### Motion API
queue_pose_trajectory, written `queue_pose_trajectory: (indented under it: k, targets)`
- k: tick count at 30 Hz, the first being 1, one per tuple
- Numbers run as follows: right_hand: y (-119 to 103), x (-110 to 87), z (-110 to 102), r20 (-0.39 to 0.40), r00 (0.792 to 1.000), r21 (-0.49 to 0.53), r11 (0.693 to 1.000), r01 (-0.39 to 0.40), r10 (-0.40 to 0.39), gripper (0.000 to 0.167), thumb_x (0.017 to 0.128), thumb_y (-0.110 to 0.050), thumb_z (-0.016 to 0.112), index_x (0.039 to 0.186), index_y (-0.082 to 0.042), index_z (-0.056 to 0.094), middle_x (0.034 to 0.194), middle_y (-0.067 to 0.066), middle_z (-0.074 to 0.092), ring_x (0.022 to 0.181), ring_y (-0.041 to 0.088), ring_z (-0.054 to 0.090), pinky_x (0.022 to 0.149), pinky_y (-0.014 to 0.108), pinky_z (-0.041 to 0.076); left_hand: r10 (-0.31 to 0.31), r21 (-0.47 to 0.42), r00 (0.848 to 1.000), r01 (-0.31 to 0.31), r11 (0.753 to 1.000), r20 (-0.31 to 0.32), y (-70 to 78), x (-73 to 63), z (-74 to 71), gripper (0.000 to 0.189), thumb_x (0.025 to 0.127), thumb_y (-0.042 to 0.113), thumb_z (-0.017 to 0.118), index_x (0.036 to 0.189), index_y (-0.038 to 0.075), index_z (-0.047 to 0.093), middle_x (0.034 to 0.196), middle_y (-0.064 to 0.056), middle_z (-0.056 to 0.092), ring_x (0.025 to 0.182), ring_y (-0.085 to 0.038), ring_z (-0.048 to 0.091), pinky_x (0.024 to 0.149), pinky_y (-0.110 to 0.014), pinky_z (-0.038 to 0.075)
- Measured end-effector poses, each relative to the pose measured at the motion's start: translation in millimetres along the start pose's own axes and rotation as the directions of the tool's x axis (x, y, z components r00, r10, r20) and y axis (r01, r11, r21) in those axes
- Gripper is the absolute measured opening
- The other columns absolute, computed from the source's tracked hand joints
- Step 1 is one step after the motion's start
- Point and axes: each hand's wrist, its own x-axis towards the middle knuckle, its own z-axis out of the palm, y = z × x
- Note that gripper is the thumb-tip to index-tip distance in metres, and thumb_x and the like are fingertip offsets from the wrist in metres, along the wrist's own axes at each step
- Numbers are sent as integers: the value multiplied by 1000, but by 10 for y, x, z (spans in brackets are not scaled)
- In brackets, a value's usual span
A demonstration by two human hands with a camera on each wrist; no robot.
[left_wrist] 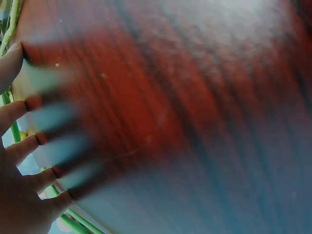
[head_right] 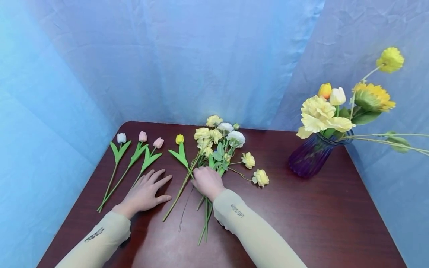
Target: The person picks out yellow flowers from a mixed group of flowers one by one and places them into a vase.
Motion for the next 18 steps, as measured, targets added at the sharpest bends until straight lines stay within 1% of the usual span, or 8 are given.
queue_pose_trajectory:
  k: [4,7,9,11,14,16,18]
  targets:
    - [-22,13,23,7,1000,12,1000,-23,23,25,96,-26,73,78,-16,58,72,-1,59,63,18,59,50,35,45,2,8,1000,-2,1000,-16,16,7,24,73,91,53,72,152,19,52,159,-16,39,147,-49,30,114,-68,28]
    - [-46,13,27,-9,998,54,997,-60,61,23,96,-20,72,79,-15,58,69,1,60,58,18,57,47,35,43,5,6,1000,-5,1000,-20,14,10,28,73,91,54,72,152,19,52,159,-16,39,147,-49,30,114,-68,28]
    - [-54,3,20,-24,995,101,991,-90,93,18,96,-16,71,82,-14,61,72,3,63,57,18,57,47,35,44,8,0,1000,-8,1000,-19,14,13,28,73,91,53,72,152,19,52,159,-17,39,147,-49,30,114,-69,28]
    - [-50,-3,17,-45,993,148,984,-103,111,10,98,-14,69,88,-12,66,78,4,68,60,19,61,50,35,47,8,-5,1000,-9,1000,-17,13,14,27,73,91,54,72,152,19,52,159,-17,39,147,-49,30,114,-69,28]
    - [-39,-6,5,-95,989,206,974,-92,114,5,99,-13,67,96,-10,69,87,6,73,69,19,66,58,35,52,7,-7,1000,-7,1000,-20,11,9,22,73,91,54,72,152,20,52,159,-17,39,147,-50,29,114,-69,28]
    - [-31,-7,-12,-141,985,235,970,-67,102,5,100,-13,66,99,-9,69,91,6,74,73,19,67,64,34,53,5,-5,1000,-5,1000,-21,7,4,22,73,90,54,72,152,20,52,159,-17,39,147,-49,30,114,-69,28]
    - [-27,-9,-47,-196,977,274,961,-33,89,5,100,-12,67,101,-8,69,92,6,75,75,19,68,66,34,54,4,-3,1000,-4,1000,-20,2,-1,22,73,90,54,73,152,20,52,159,-17,39,147,-49,30,114,-69,28]
